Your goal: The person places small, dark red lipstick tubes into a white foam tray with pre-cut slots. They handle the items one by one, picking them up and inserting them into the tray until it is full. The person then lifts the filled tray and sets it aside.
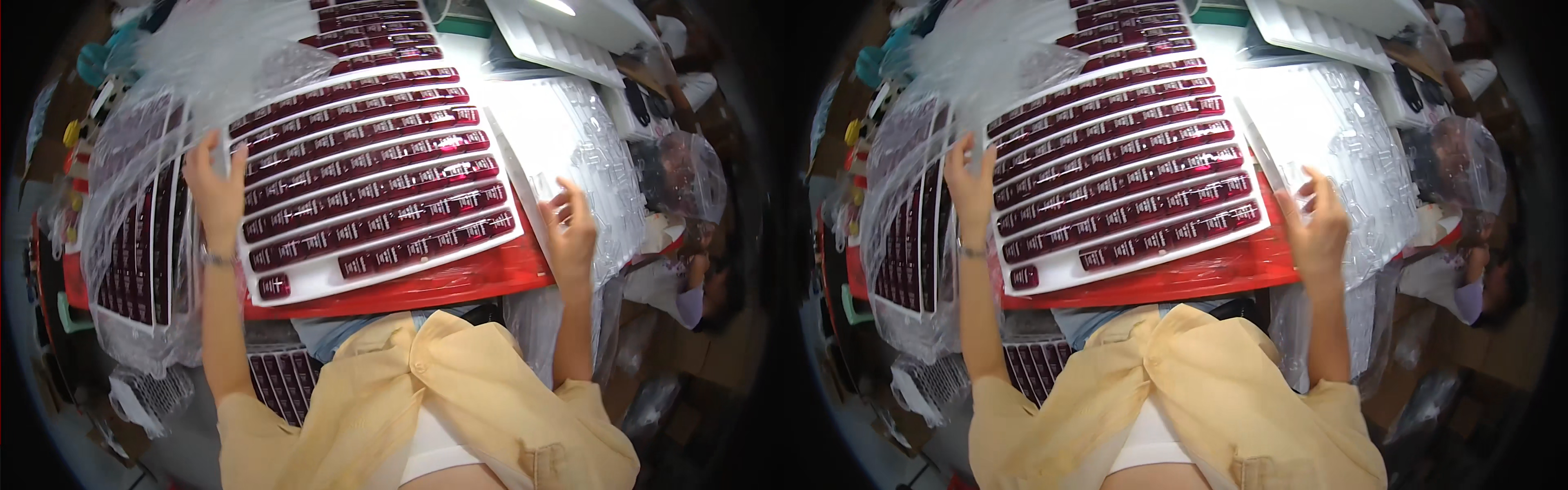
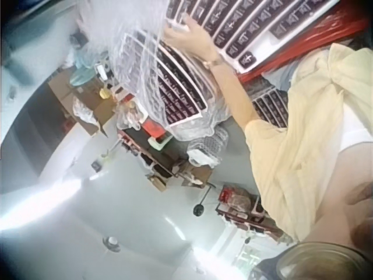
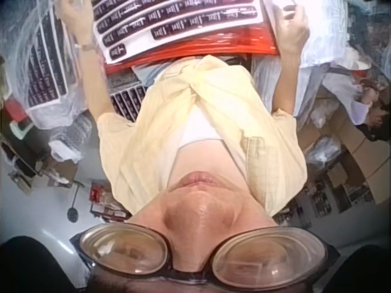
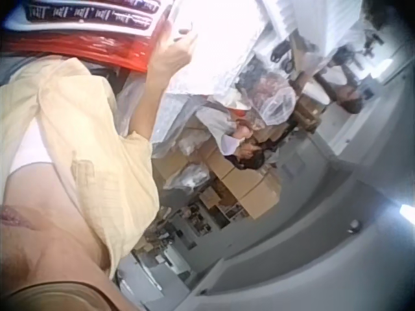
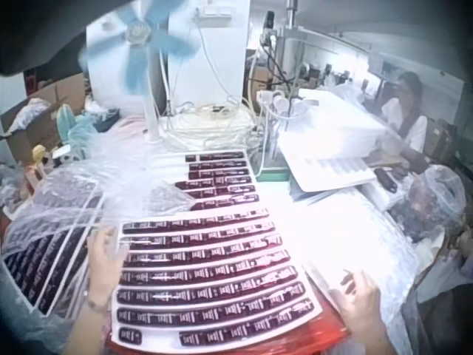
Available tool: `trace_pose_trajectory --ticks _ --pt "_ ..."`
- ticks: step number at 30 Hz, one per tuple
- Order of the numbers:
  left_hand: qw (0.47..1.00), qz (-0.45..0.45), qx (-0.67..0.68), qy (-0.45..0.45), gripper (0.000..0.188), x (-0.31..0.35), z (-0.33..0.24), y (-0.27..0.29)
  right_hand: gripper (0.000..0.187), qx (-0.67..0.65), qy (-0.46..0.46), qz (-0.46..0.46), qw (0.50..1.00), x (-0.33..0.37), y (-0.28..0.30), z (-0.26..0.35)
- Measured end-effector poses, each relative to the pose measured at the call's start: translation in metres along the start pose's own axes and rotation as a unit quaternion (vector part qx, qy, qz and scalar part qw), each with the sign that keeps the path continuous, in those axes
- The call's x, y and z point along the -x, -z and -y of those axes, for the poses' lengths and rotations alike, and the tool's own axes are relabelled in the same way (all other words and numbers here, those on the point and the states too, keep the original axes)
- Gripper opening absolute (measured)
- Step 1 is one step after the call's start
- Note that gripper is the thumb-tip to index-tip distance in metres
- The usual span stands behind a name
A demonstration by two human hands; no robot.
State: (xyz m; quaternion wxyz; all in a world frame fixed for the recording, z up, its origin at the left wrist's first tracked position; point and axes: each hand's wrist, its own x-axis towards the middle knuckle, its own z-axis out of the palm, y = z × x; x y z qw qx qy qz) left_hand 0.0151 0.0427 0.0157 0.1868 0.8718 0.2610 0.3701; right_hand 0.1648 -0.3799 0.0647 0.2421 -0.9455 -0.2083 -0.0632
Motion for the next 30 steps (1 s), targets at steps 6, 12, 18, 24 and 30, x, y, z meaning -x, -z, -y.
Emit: trace_pose_trajectory --ticks 6,12,18,24,30 --pt "0.929 0.275 0.185 -0.162 0.028 0.033 -0.136 -0.016 0.021 0.273 0.128 0.086 0.950 -0.042 0.022 -0.064" --pt "0.932 0.233 0.132 -0.244 0.024 -0.016 -0.197 -0.123 0.016 0.115 0.135 0.094 0.980 -0.046 0.032 -0.071" --pt "0.949 0.213 -0.022 -0.232 0.028 -0.057 -0.191 -0.228 0.015 -0.112 -0.013 -0.034 0.993 -0.070 0.037 -0.080" --pt "0.934 0.259 0.032 -0.244 0.033 -0.077 -0.180 -0.225 0.011 -0.494 -0.064 0.089 0.862 -0.127 0.025 -0.051" --pt "0.759 0.458 0.458 -0.063 0.033 -0.037 -0.210 -0.159 0.010 -0.484 -0.017 0.209 0.849 -0.141 0.004 0.003"
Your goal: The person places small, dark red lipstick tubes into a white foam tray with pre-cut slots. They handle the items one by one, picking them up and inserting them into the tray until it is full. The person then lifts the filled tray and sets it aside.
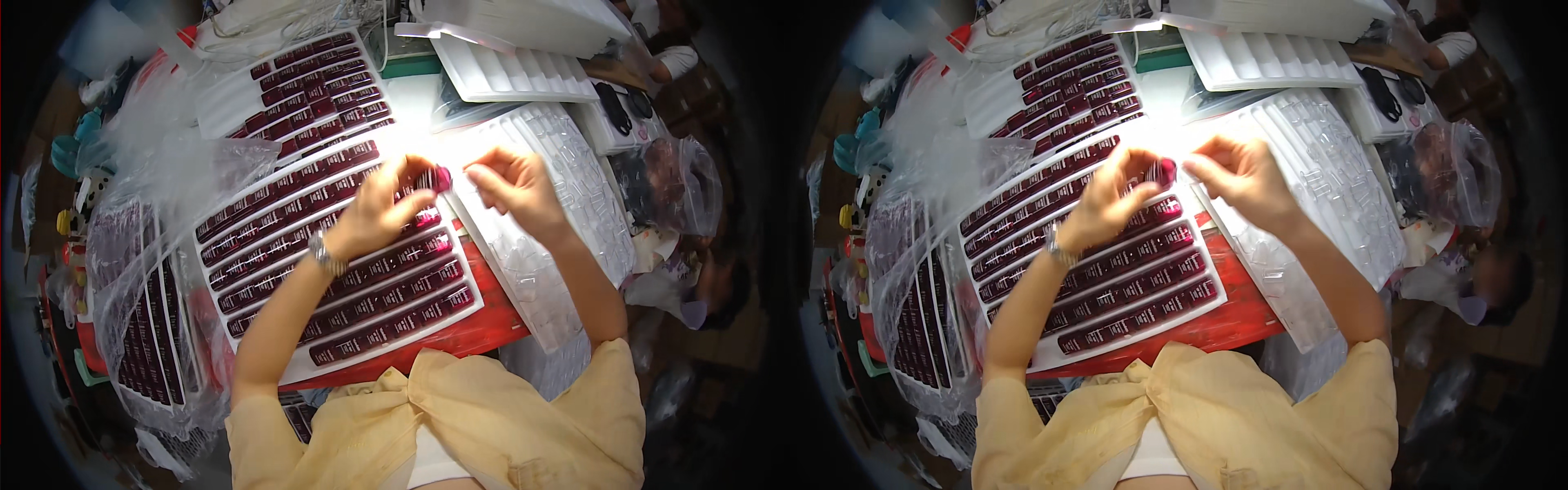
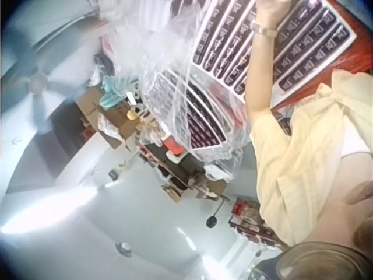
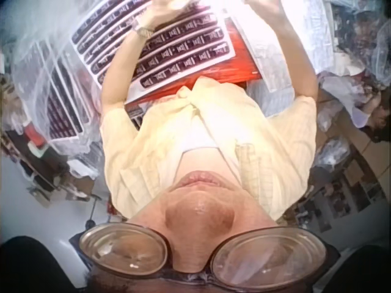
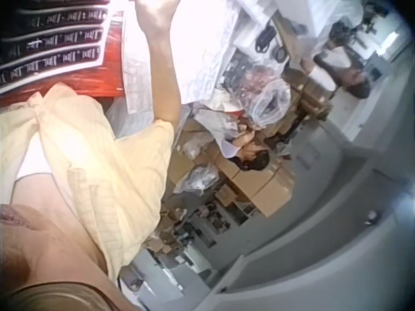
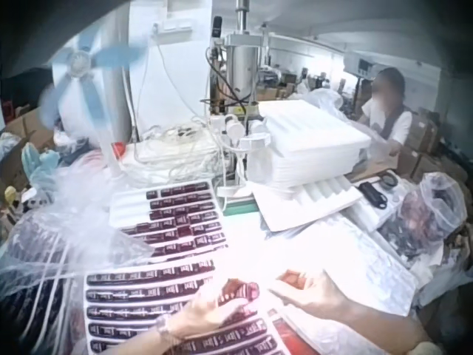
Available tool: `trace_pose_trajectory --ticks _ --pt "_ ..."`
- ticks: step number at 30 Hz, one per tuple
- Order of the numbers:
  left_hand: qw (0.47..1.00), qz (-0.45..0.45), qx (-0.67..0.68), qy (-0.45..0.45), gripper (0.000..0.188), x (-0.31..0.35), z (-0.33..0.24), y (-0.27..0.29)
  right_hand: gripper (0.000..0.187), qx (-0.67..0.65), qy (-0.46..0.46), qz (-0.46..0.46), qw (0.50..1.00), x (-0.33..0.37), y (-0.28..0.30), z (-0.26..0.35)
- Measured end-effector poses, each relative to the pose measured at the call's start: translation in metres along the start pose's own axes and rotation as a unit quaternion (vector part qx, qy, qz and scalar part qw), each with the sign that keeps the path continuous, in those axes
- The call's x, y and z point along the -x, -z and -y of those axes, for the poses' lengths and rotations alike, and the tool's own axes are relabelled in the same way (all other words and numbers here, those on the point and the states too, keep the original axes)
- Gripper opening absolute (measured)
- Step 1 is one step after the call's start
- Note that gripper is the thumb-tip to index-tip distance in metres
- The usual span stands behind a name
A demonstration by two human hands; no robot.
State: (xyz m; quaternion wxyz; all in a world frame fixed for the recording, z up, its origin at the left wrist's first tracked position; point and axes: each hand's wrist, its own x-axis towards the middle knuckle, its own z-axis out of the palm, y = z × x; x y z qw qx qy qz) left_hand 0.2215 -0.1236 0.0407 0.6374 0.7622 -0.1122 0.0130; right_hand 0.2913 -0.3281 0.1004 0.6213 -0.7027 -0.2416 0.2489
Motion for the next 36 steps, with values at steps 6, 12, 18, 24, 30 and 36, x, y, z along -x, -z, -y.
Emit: trace_pose_trajectory --ticks 6,12,18,24,30,36 --pt "0.985 -0.058 0.159 0.025 0.052 0.028 -0.004 -0.044 0.026 0.202 0.046 0.108 0.972 -0.013 -0.012 -0.018" --pt "0.880 -0.228 -0.410 -0.071 0.024 -0.020 0.022 0.004 0.030 0.749 0.201 -0.199 0.599 -0.053 0.127 -0.064" --pt "0.839 -0.105 -0.532 -0.051 0.022 -0.014 0.041 0.010 0.025 0.715 0.113 -0.169 0.668 -0.054 0.129 -0.073" --pt "0.910 -0.170 -0.367 -0.096 0.028 -0.010 0.030 0.007 0.019 0.598 0.112 -0.209 0.766 -0.057 0.135 -0.075" --pt "0.987 -0.148 -0.053 -0.027 0.037 0.009 0.003 -0.021 0.019 0.184 0.145 -0.108 0.966 -0.034 0.038 -0.011" --pt "0.980 -0.165 0.109 0.012 0.029 0.016 -0.005 -0.008 0.016 0.327 0.112 -0.203 0.916 -0.043 0.101 -0.030"
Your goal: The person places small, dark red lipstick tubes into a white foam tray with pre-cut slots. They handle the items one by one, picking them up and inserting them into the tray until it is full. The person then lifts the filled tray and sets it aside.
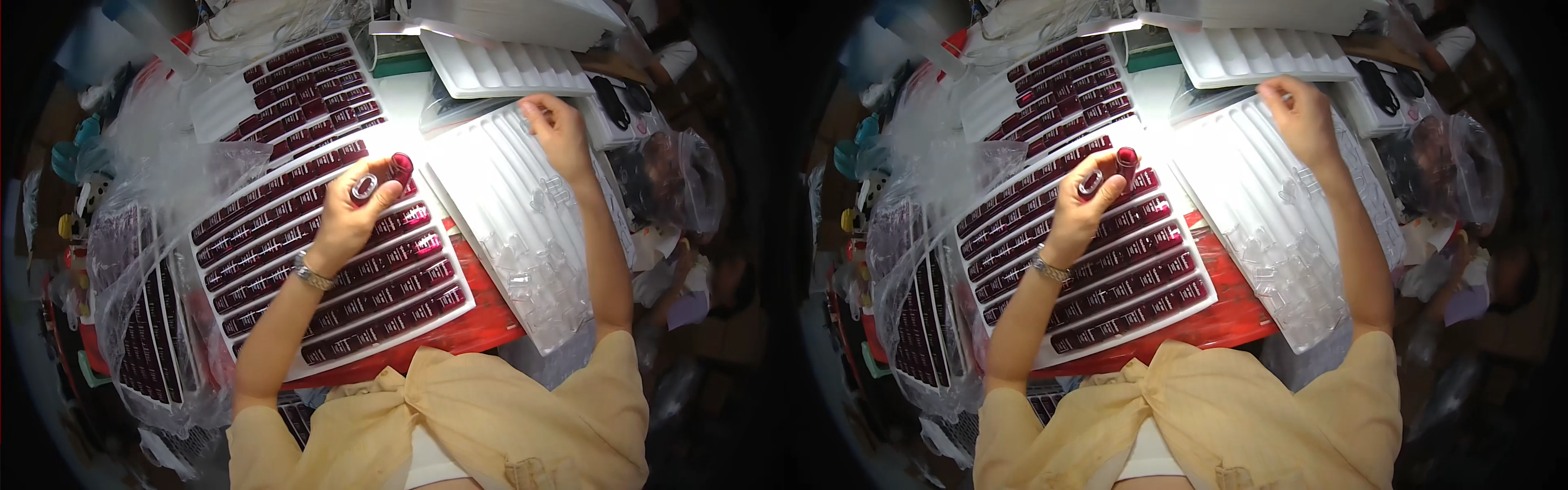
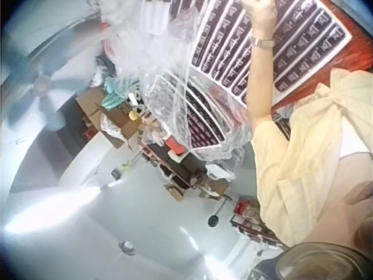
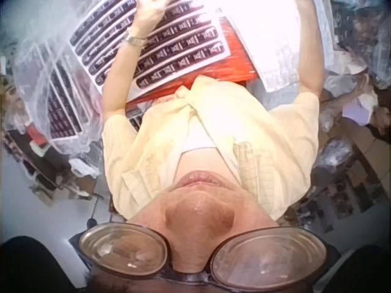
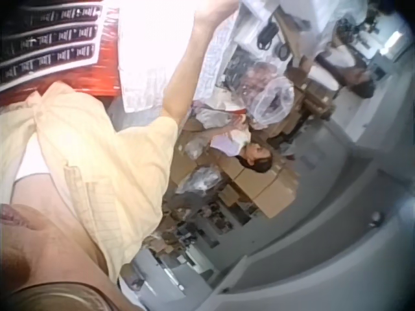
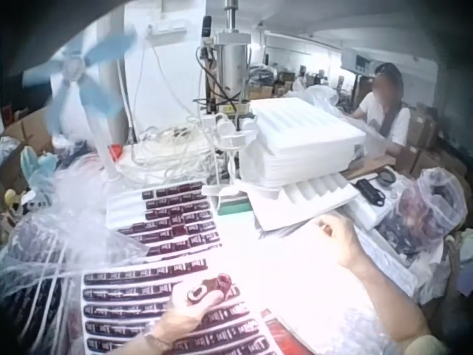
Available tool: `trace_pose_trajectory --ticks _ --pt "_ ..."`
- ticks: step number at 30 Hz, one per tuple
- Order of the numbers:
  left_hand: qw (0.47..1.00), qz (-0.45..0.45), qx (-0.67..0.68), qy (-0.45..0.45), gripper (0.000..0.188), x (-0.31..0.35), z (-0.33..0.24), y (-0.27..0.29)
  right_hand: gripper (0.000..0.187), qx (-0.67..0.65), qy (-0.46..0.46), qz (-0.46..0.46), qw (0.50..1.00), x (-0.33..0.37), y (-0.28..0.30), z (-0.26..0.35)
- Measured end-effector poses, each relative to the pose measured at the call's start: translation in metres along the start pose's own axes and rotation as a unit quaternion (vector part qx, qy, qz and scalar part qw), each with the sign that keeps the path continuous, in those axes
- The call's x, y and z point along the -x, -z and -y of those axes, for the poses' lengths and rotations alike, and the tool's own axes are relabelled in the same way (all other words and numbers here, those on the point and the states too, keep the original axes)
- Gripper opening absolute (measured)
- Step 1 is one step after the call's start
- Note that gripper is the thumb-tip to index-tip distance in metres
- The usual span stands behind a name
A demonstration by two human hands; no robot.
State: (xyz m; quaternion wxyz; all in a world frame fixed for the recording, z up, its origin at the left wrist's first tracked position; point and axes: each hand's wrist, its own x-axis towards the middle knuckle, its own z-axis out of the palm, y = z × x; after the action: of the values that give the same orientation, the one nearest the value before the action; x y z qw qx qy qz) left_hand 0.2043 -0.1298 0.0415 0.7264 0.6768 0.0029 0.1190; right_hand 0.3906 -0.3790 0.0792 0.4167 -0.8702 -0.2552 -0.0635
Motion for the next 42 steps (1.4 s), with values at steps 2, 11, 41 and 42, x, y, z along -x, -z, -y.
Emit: trace_pose_trajectory --ticks 2,11,41,42 --pt "0.992 -0.072 -0.098 -0.026 0.030 -0.013 0.000 0.037 0.017 0.111 0.000 -0.015 0.994 -0.003 0.018 -0.032" --pt "0.851 -0.471 -0.232 0.026 0.039 0.024 -0.024 0.380 0.025 0.269 0.153 0.065 0.949 0.022 0.001 -0.065" --pt "0.912 -0.083 -0.391 -0.089 0.023 -0.007 0.003 -0.002 0.036 0.383 0.157 0.072 0.907 0.055 0.011 -0.001" --pt "0.883 -0.058 -0.458 -0.090 0.027 -0.011 0.010 0.001 0.033 0.396 0.131 0.103 0.903 0.061 0.014 -0.013"
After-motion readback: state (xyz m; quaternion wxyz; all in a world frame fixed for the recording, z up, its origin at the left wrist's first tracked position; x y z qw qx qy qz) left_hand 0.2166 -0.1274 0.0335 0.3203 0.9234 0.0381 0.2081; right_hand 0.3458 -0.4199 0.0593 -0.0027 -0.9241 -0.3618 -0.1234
